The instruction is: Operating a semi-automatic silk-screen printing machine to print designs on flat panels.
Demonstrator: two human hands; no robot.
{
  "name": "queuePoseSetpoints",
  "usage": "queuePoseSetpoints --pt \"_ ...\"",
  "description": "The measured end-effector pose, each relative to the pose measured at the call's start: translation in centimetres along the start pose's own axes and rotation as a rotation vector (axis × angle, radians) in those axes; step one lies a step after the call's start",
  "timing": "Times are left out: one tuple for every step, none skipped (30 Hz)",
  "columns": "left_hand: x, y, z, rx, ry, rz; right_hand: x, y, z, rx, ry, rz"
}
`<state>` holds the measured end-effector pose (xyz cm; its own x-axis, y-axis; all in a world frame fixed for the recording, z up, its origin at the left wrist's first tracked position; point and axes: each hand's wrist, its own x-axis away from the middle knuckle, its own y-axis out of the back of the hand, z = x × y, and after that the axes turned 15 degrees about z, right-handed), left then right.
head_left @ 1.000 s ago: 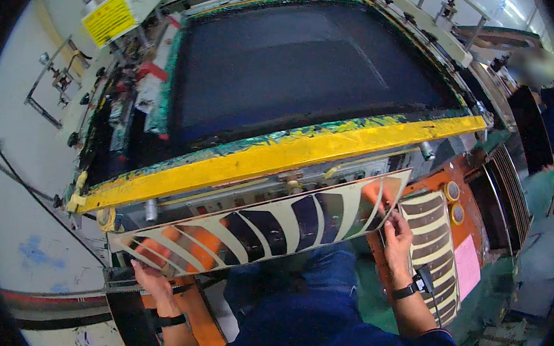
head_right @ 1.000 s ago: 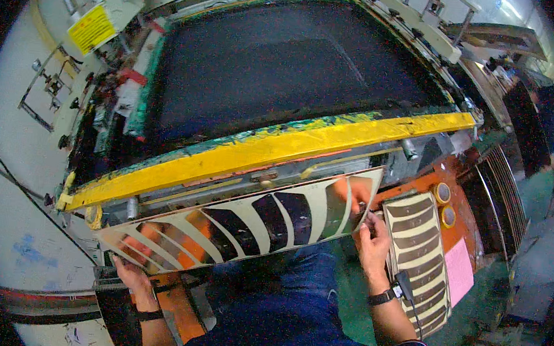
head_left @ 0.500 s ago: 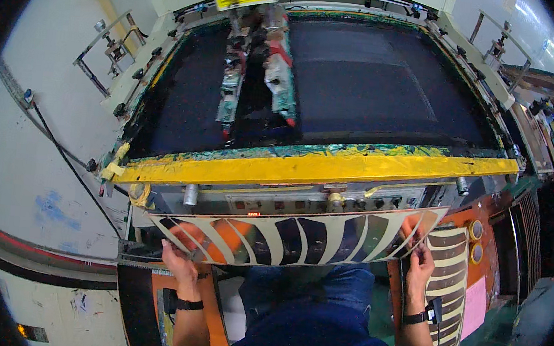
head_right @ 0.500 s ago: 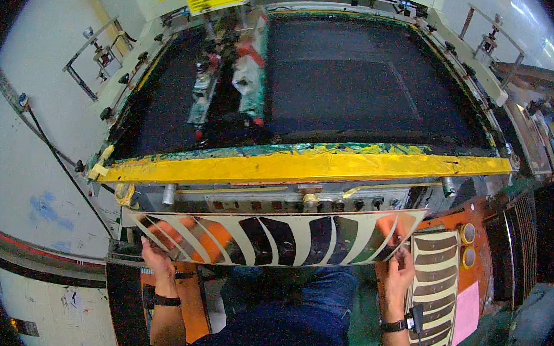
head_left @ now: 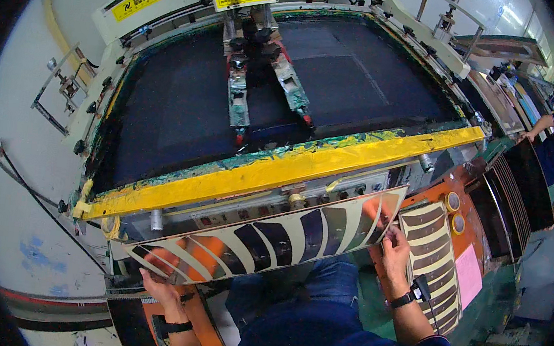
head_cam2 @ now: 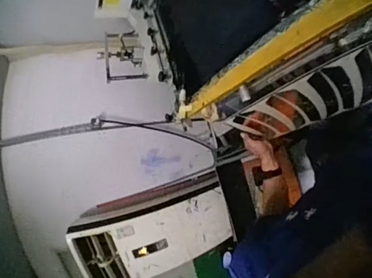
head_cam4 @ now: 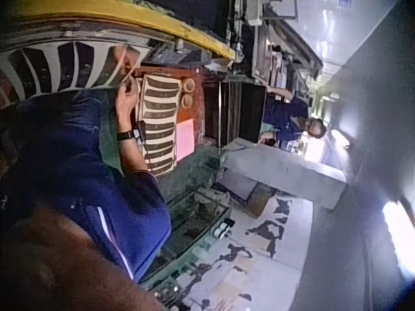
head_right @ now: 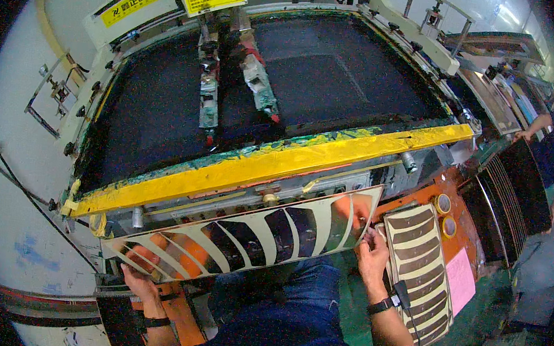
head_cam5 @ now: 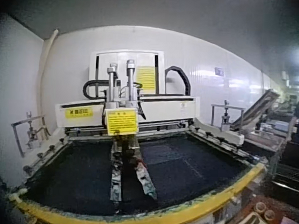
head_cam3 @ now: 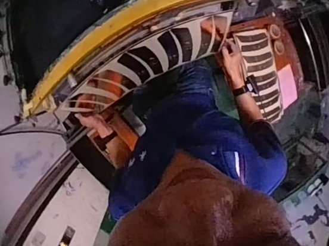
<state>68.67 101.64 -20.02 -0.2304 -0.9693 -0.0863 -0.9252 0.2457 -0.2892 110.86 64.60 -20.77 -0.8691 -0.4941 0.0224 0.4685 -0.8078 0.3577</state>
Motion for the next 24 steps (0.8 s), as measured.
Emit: queuePoseSetpoints --pt "-0.2 0.3 0.2 0.002 -0.015 -0.029 0.1 -0.2 0.8 -0.022 -0.017 0.009" --pt "-0.4 0.8 0.6 0.005 -0.031 -0.06 0.2 -0.4 1.2 -0.044 -0.034 0.02" --pt "-0.5 0.7 0.5 0.008 -0.044 -0.089 0.2 -0.4 0.9 -0.046 -0.016 0.015" --pt "-0.6 0.6 0.3 0.009 -0.034 -0.061 0.2 -0.5 0.3 -0.046 0.003 0.012" --pt "-0.6 0.5 0.0 0.009 -0.025 -0.034 0.2 -0.5 -0.2 -0.047 0.022 0.009" --pt "-0.6 0.3 -0.3 0.007 -0.017 -0.01 0.1 -0.5 -0.6 -0.038 0.029 0.006" --pt "-0.7 0.5 -0.3 0.01 -0.012 -0.015 0.1 -0.6 -0.9 -0.03 0.036 0.003" --pt "-0.9 0.7 -0.3 0.013 -0.008 -0.021 0.1 -0.7 -1.1 -0.022 0.044 0.001" --pt "-1.0 0.5 -0.5 0.015 0.0 -0.025 0.1 -0.7 -1.2 -0.021 0.032 -0.007" --pt "-1.0 0.1 -0.7 0.016 -0.006 -0.044 0.1 -0.8 -1.2 -0.021 0.019 -0.015" --pt "-0.9 -0.4 -0.9 0.016 -0.012 -0.063 0.1 -0.9 -1.3 -0.02 0.007 -0.024" --pt "-0.8 -1.0 -1.1 0.021 -0.017 -0.081 0.1 -0.8 -1.1 -0.018 0.006 -0.017" --pt "-0.8 -1.1 -1.1 0.023 -0.012 -0.077 0.1 -0.7 -1.0 -0.015 0.006 -0.01" --pt "-0.8 -1.1 -1.2 0.026 -0.006 -0.073 0.1 -0.6 -0.9 -0.012 0.005 -0.004" --pt "-0.8 -1.2 -1.2 0.028 -0.002 -0.07 0.1 -0.5 -1.1 -0.007 0.012 0.0" --pt "-0.9 -0.7 -1.0 0.042 0.0 -0.048 -0.1 -0.4 -1.5 -0.002 0.02 0.004" --pt "-1.1 0.3 -0.5 0.055 0.001 -0.027 -0.1 -0.3 -1.8 0.003 0.027 0.008" --pt "-1.2 0.7 -0.3 0.068 0.005 -0.008 -0.1 -0.3 -1.2 0.006 0.021 0.009" --pt "-1.3 1.1 -0.2 0.072 0.0 -0.001 -0.1 -0.4 -0.3 0.008 0.016 0.009" --pt "-1.4 1.4 0.0 0.077 -0.004 0.007 -0.2 -0.5 0.2 0.01 0.011 0.01" --pt "-1.4 1.2 0.0 0.084 -0.007 0.017 -0.2 -0.4 0.2 0.019 0.013 0.001" --pt "-1.4 1.0 0.0 0.076 -0.002 0.006 -0.2 -0.4 0.0 0.028 0.016 -0.008" --pt "-1.3 0.7 0.0 0.067 0.002 -0.006 -0.2 -0.4 -0.2 0.037 0.019 -0.016" --pt "-1.3 0.5 -0.1 0.058 0.004 -0.018 -0.2 -0.4 -0.3 0.032 0.012 -0.017"
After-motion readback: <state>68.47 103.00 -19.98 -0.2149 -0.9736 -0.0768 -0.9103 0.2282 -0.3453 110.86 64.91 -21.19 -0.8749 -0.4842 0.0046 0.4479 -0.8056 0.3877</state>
